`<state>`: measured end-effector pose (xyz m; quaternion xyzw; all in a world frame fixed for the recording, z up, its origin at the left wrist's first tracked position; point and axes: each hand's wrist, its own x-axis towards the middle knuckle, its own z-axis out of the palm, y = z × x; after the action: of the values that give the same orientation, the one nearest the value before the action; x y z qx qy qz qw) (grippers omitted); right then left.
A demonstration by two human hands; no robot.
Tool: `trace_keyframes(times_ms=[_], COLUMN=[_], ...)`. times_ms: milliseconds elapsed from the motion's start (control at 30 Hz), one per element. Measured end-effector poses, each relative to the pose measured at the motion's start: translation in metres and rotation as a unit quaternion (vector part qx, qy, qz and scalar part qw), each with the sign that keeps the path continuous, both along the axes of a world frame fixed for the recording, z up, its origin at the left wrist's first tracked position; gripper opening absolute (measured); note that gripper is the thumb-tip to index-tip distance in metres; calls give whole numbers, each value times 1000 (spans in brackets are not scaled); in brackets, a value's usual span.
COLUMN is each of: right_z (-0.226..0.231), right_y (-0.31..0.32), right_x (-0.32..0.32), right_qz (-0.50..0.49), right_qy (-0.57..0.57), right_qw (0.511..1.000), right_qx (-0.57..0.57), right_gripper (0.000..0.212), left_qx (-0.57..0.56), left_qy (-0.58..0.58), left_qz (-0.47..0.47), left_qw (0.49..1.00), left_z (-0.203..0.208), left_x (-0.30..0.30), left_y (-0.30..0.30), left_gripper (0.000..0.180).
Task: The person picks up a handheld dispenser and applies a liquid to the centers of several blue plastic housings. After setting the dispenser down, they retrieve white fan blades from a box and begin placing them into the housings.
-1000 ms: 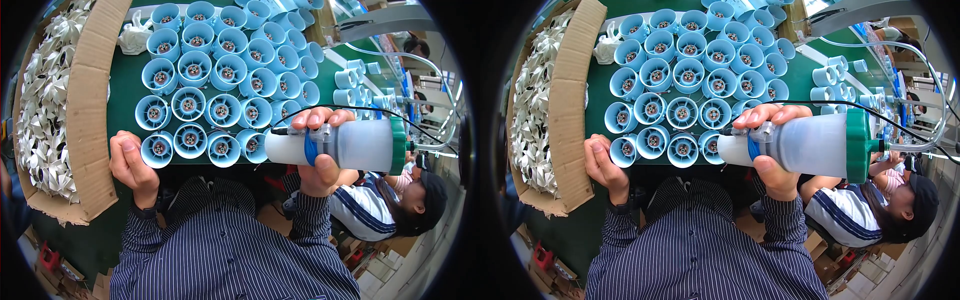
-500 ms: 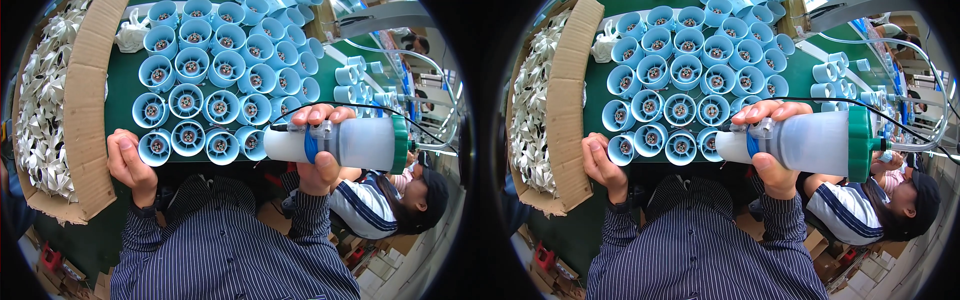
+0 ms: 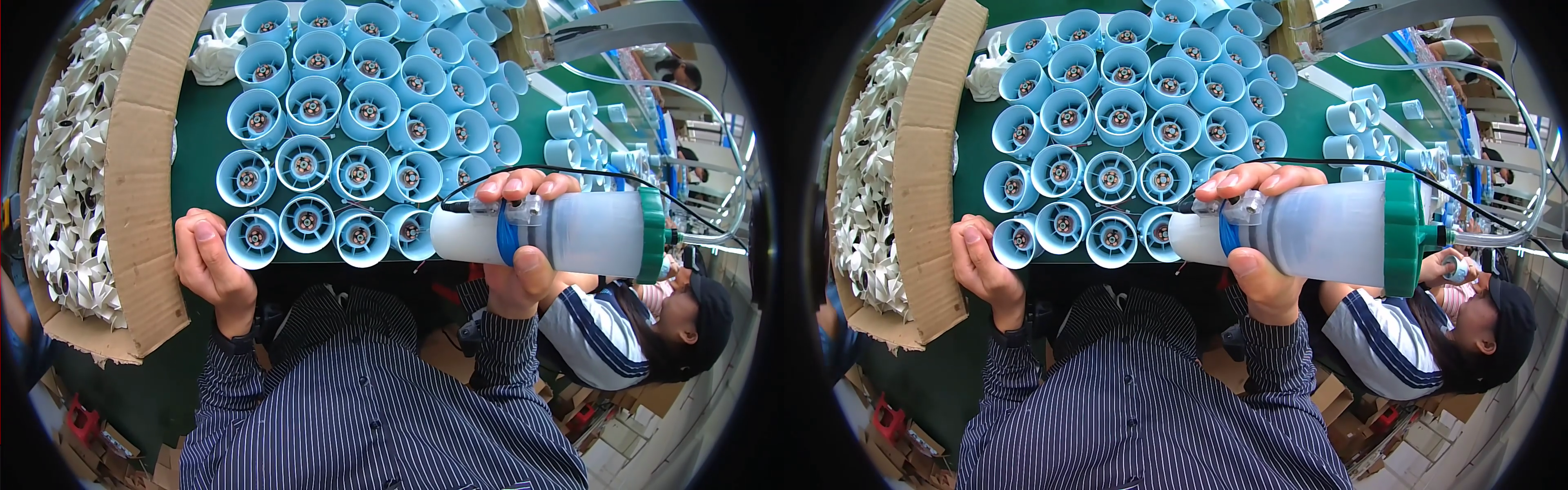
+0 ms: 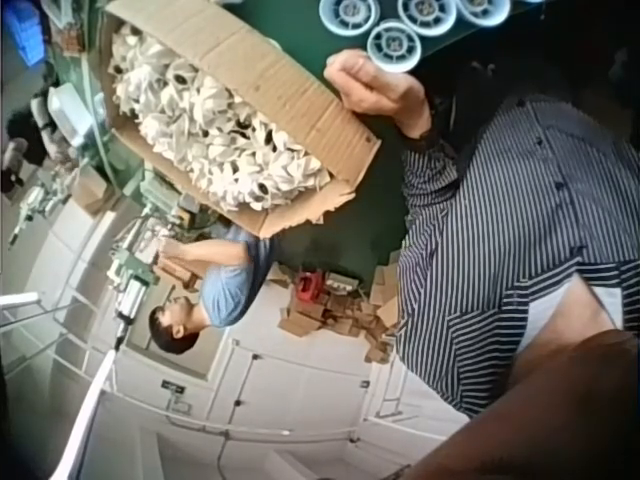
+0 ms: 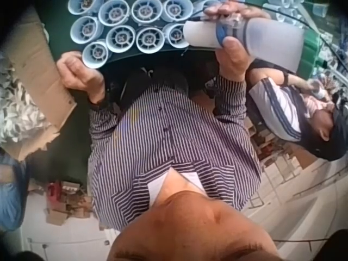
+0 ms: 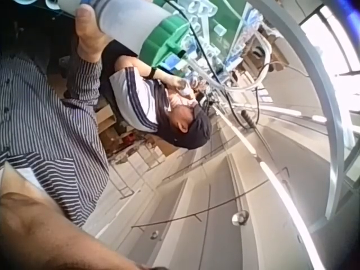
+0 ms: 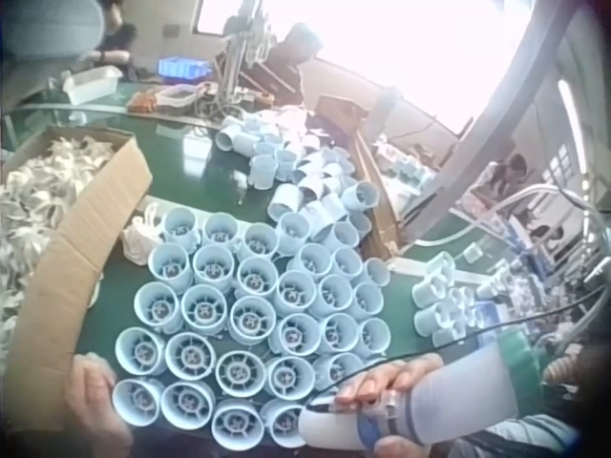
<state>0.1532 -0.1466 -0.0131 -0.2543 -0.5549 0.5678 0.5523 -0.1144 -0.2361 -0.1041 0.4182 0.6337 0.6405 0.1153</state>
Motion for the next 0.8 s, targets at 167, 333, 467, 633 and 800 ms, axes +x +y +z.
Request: trace_keyframes(times_ms=[167, 333, 467, 633, 800], right_z=[5, 14, 12, -2, -9], right_y=[-3, -5, -7, -8, -4], right_x=[4, -5, -26, -46, -50], right_qz=[4, 65, 107, 78, 88], right_qy=[38, 84, 96, 105, 92], right_qw=[999, 994, 989, 991, 992], right_qx=[14, 37, 32, 19, 14], right_gripper=[62, 64, 64, 64, 64], left_qx=[1, 5, 11, 13, 18], left_qy=[1, 8, 15, 18, 31], left_qz=[1, -1, -3, -7, -18], left_qw=[1000, 1000, 1000, 1000, 999], left_z=[0, 0, -1, -1, -5], left_x=[0, -1, -2, -3, -7], left_y=[-1, 0, 0, -1, -2], left_gripper=[30, 30, 28, 25, 24])
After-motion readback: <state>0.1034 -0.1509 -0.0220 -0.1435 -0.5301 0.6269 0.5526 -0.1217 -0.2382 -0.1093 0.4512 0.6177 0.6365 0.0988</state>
